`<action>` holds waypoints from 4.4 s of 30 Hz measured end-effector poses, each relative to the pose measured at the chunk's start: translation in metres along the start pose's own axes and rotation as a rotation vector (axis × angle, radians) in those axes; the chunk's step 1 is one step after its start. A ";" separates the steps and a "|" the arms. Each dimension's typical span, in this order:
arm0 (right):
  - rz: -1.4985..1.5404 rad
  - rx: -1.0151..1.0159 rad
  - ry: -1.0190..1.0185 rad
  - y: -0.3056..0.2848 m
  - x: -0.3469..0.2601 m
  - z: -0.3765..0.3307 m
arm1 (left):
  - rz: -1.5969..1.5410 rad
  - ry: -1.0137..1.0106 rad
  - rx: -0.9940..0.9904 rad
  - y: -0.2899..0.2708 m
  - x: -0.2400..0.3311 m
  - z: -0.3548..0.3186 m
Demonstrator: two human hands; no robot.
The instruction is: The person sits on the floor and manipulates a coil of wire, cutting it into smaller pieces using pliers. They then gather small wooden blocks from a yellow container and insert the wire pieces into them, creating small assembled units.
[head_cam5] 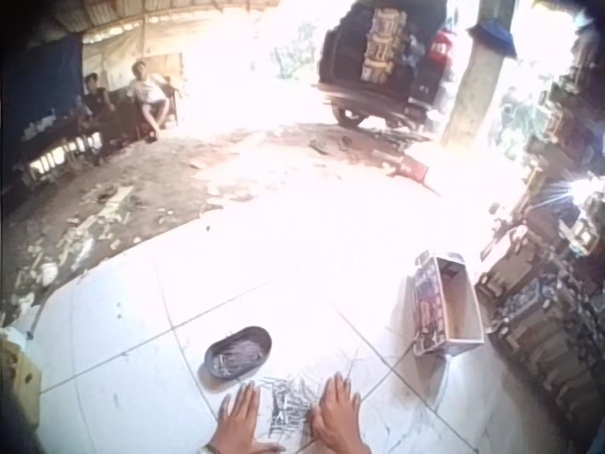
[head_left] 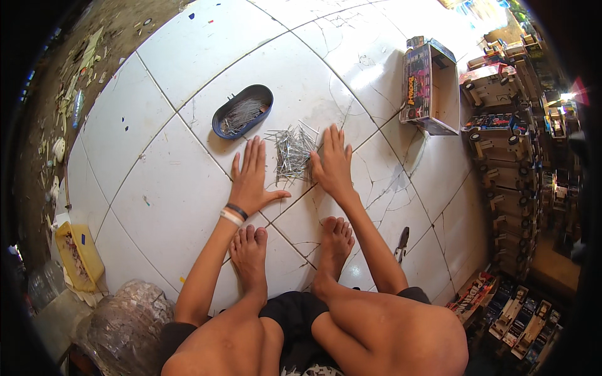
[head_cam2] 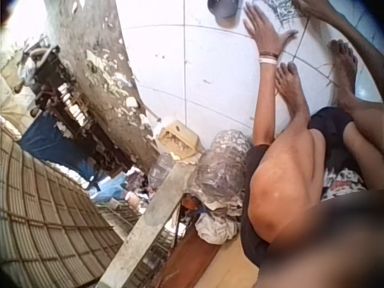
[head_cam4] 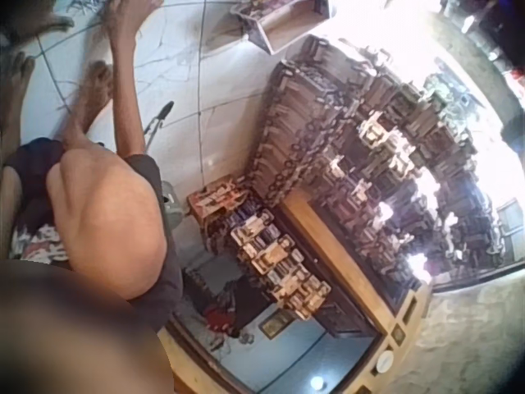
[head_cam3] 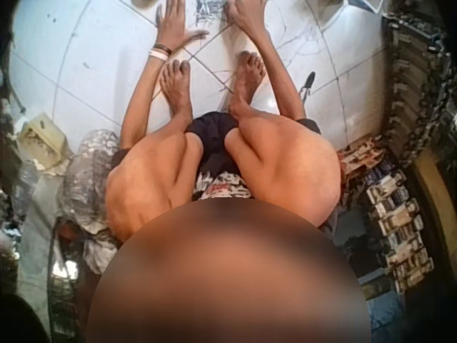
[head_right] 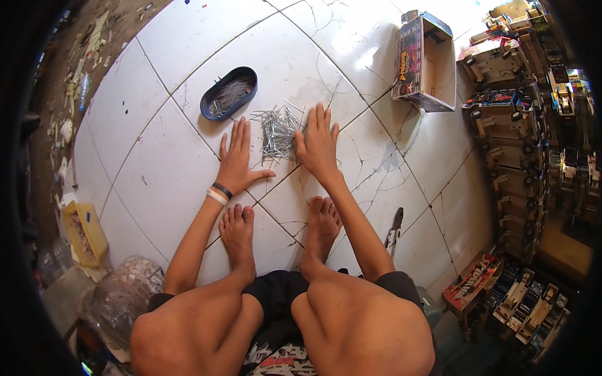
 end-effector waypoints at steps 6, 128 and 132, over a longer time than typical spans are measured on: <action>0.091 -0.141 -0.388 0.015 -0.016 0.019 | 0.032 0.079 -0.129 0.009 0.009 0.035; 0.465 0.132 0.085 0.022 -0.045 -0.064 | -0.281 -0.123 -0.034 0.018 0.039 -0.023; 0.734 0.148 0.049 0.027 -0.059 -0.059 | -0.572 -0.070 -0.056 0.023 0.048 -0.012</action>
Point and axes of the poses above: each hand's wrist, its own z-axis towards the middle knuckle, its own y-axis out of the palm, x = y × z, the point moved 3 cm from there along z, towards the middle knuckle, and after that the axes turned 8 degrees about -y, right-handed, at the moved point
